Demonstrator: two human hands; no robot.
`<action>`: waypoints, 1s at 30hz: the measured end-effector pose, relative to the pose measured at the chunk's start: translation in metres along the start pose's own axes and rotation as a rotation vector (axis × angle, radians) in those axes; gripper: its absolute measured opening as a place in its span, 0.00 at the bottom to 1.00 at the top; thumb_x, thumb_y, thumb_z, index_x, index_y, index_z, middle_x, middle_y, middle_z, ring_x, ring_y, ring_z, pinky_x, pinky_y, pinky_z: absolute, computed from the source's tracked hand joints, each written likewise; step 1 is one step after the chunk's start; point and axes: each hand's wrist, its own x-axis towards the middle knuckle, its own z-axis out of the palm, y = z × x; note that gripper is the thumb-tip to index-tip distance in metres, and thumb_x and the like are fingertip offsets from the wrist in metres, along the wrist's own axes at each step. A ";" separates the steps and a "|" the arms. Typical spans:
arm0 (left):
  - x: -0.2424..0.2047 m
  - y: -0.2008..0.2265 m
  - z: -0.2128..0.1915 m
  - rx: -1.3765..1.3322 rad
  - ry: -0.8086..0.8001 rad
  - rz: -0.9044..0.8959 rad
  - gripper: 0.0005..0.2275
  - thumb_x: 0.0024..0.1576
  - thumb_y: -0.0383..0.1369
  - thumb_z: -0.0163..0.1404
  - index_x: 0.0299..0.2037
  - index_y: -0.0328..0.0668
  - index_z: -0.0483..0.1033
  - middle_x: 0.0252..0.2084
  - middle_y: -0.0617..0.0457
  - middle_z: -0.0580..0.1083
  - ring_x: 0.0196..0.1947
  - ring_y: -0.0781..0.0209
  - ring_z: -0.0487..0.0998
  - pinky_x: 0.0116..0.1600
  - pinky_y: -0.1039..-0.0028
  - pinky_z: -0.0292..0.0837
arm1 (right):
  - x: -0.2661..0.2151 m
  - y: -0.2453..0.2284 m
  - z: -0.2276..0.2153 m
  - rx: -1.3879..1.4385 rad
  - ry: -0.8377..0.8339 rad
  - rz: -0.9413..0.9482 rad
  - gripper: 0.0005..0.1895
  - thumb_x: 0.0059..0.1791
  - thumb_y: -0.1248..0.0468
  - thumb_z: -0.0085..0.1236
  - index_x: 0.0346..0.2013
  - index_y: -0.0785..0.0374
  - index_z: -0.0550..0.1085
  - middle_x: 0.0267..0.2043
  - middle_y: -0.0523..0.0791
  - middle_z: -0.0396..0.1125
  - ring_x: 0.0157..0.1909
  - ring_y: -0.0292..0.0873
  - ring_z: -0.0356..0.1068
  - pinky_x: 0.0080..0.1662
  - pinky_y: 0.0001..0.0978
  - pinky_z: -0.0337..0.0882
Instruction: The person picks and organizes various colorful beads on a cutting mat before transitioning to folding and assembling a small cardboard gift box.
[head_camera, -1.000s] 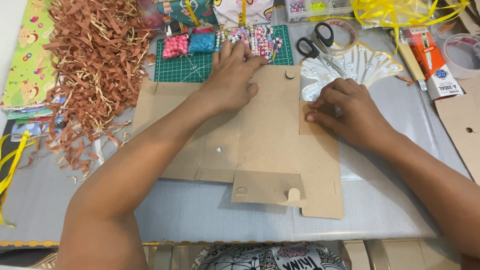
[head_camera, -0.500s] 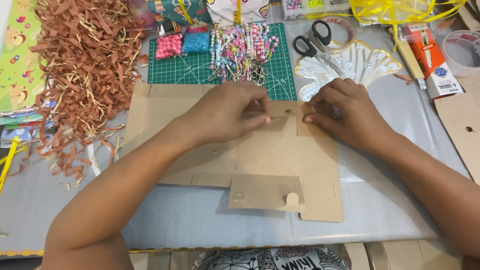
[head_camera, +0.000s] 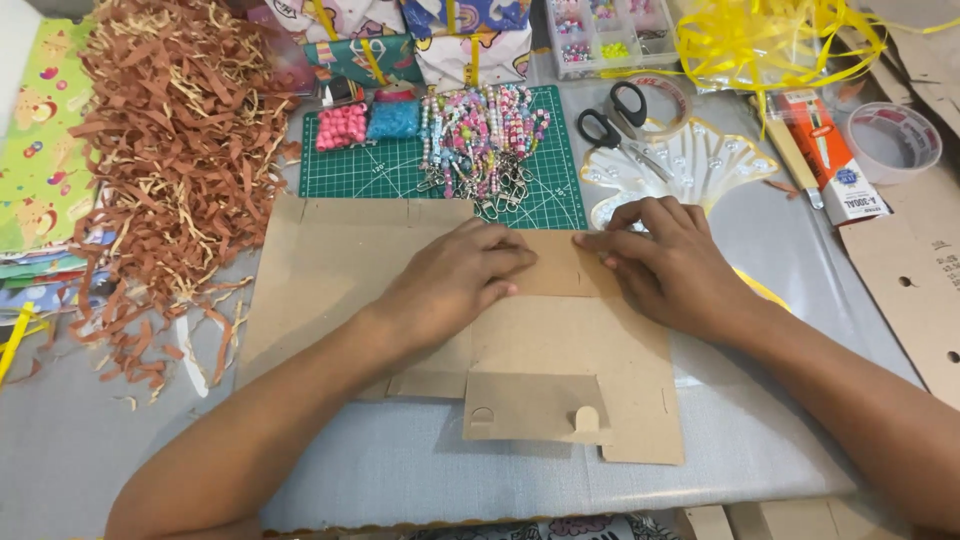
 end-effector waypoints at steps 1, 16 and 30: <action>0.000 0.000 0.001 0.007 0.009 0.000 0.16 0.70 0.32 0.56 0.66 0.41 0.85 0.69 0.40 0.80 0.71 0.41 0.77 0.69 0.54 0.75 | 0.003 -0.002 -0.004 -0.004 0.007 -0.008 0.16 0.63 0.56 0.58 0.64 0.42 0.85 0.58 0.45 0.70 0.64 0.53 0.71 0.66 0.54 0.65; -0.007 -0.028 0.053 -0.015 0.355 0.153 0.14 0.68 0.25 0.54 0.62 0.31 0.79 0.59 0.44 0.74 0.64 0.41 0.72 0.60 0.52 0.74 | 0.039 -0.062 -0.015 0.013 0.125 -0.259 0.18 0.61 0.61 0.66 0.66 0.55 0.78 0.60 0.48 0.69 0.63 0.56 0.68 0.59 0.54 0.60; -0.053 -0.126 -0.014 0.314 0.461 -0.206 0.21 0.65 0.38 0.65 0.69 0.55 0.80 0.55 0.54 0.82 0.67 0.48 0.76 0.71 0.45 0.63 | 0.038 -0.035 0.015 -0.265 -0.290 -0.063 0.22 0.60 0.37 0.56 0.66 0.38 0.76 0.68 0.37 0.66 0.76 0.48 0.68 0.72 0.53 0.68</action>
